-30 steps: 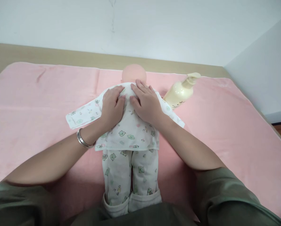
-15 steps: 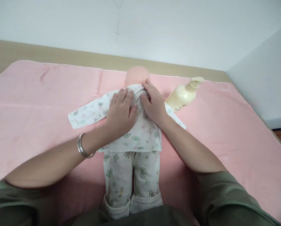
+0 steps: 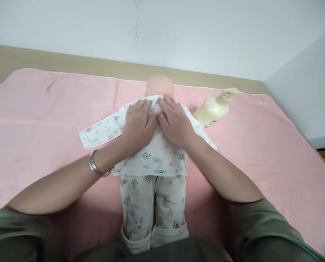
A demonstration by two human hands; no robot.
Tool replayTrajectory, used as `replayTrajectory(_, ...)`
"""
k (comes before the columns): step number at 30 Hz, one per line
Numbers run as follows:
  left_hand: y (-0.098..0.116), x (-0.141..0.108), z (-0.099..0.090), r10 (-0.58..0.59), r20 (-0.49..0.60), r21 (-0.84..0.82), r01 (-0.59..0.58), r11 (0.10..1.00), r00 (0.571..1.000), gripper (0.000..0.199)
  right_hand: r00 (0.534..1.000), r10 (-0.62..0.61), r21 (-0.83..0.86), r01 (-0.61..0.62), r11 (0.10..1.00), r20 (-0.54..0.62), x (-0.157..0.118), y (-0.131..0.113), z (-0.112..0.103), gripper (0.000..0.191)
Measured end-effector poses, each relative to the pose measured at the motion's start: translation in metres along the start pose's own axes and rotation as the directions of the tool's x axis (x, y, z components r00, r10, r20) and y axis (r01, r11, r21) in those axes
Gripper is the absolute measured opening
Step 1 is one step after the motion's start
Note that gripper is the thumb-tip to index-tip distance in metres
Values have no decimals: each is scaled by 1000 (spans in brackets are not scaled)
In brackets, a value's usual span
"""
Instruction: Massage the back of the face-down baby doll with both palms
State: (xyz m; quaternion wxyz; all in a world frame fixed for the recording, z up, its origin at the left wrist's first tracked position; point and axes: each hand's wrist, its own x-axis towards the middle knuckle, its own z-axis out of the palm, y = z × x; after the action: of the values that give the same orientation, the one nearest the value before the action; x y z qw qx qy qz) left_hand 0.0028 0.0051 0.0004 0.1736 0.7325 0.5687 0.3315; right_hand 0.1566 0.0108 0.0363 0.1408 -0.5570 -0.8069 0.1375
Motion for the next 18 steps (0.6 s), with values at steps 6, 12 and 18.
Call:
replayTrajectory(6,25,-25,-2,-18,73,67,13,998,997,69,996,72,-11,-73,997,-48,2,1,1,63)
replayTrajectory(12,8,-10,-3,-92,48,-76,95,993,995,75,999,7,-215,0,977,33,-21,-17,-5,63)
replayTrajectory(18,-14,11,-3,-169,-25,-211,160,964,985,53,1000,-23,-136,25,990,10,-19,-13,-8,59)
